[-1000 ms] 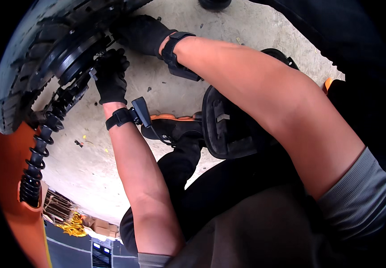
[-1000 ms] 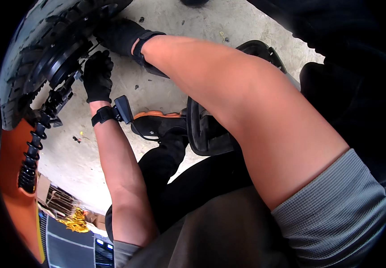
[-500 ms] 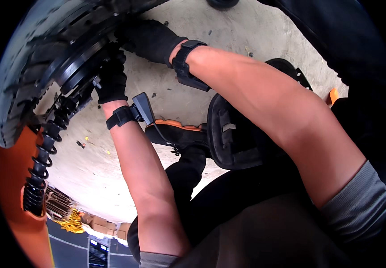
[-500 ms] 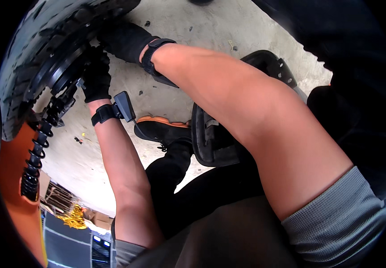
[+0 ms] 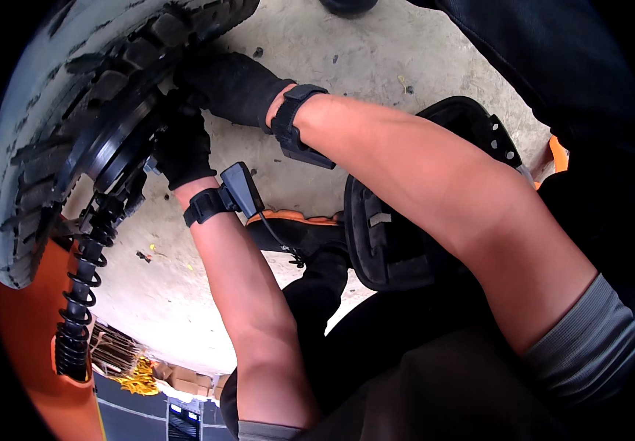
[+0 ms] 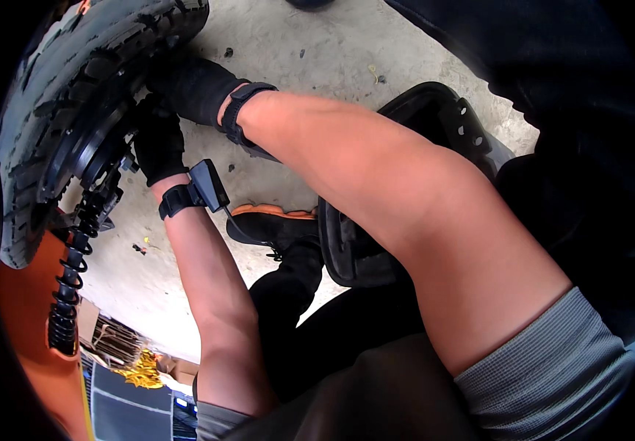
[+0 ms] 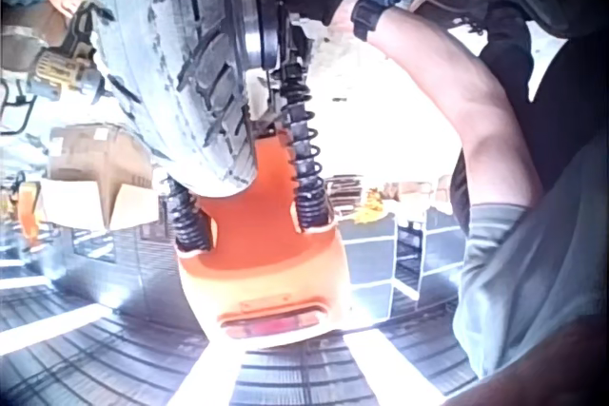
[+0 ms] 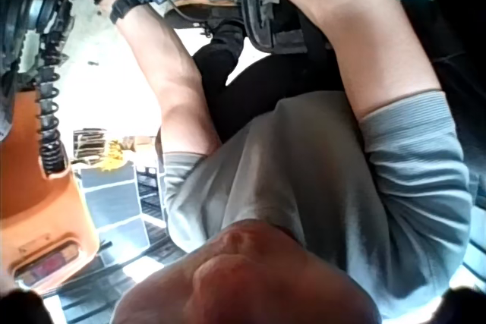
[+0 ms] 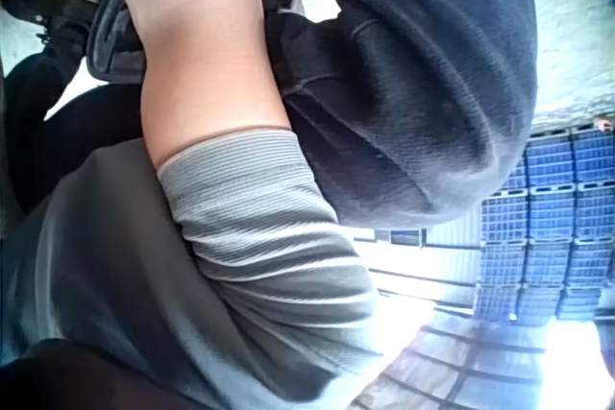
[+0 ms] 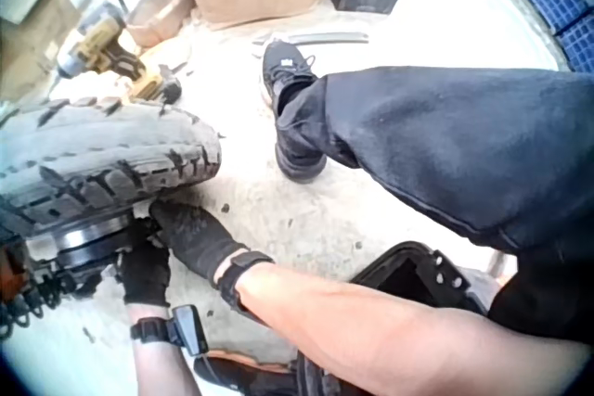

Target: The person works on a motorcycle wheel, handling bolts with their gloved hands and then using a screwdriver to adjust components near the axle.

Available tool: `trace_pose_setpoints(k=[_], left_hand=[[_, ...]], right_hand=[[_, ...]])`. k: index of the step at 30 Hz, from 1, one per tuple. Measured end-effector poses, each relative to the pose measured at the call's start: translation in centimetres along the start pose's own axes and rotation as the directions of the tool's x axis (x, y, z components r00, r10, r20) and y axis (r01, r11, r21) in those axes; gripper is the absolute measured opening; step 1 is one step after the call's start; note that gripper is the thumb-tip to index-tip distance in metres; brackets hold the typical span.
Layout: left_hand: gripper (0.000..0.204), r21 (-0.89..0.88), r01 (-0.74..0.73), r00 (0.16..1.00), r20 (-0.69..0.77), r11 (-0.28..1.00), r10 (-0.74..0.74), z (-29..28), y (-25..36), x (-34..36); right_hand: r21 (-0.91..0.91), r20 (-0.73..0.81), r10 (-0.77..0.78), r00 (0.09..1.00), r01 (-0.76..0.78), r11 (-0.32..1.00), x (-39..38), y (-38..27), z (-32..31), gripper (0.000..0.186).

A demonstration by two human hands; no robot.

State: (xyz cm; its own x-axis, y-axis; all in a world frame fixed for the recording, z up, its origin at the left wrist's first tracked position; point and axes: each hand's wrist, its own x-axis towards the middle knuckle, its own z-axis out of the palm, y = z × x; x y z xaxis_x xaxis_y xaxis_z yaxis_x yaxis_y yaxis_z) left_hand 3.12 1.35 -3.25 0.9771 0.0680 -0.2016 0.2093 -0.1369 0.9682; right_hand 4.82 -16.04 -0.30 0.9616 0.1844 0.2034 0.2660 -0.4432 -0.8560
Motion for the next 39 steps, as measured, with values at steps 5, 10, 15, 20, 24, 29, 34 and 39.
trace_pose_setpoints(k=[5,10,15,20,24,29,34,39], left_hand=[[0.032,0.929,-0.365,0.892,0.33,0.062,0.31,1.1,1.5,-0.2],[0.031,0.894,-0.272,0.959,0.221,0.357,0.178,1.9,2.6,-1.2],[0.034,-0.247,0.083,0.983,0.179,0.965,-0.039,-0.1,0.6,0.2],[0.038,-0.668,0.453,0.784,0.614,-0.59,-0.094,-0.6,1.0,0.4],[0.038,-0.753,0.455,0.801,0.579,-0.476,-0.15,-1.0,0.6,0.4],[0.036,-0.855,0.389,0.829,0.487,-0.343,-0.275,-0.4,1.2,0.4],[0.035,-0.876,0.278,0.94,0.163,0.395,-0.301,-0.7,-0.3,1.2],[0.036,-0.924,0.309,0.93,0.244,0.224,-0.274,-0.2,0.1,1.0]], right_hand=[[0.013,0.045,0.036,0.998,-0.037,0.999,0.0,0.8,0.0,0.014],[0.022,0.031,0.036,0.999,-0.036,0.999,-0.2,0.4,0.0,0.017],[0.003,0.013,0.008,1.0,-0.008,1.0,-0.3,0.8,0.3,0.018],[0.0,0.004,0.006,1.0,-0.006,1.0,-0.4,1.0,0.3,0.019],[-0.002,0.037,0.03,0.999,-0.03,1.0,-0.4,0.8,0.3,0.02],[-0.007,0.004,0.021,1.0,-0.021,1.0,-0.6,0.9,0.4,0.021],[-0.002,0.031,0.019,0.999,-0.018,1.0,-0.6,0.8,0.3,0.022],[0.007,0.01,0.035,0.999,-0.036,0.999,-0.7,0.9,0.3,0.022]])
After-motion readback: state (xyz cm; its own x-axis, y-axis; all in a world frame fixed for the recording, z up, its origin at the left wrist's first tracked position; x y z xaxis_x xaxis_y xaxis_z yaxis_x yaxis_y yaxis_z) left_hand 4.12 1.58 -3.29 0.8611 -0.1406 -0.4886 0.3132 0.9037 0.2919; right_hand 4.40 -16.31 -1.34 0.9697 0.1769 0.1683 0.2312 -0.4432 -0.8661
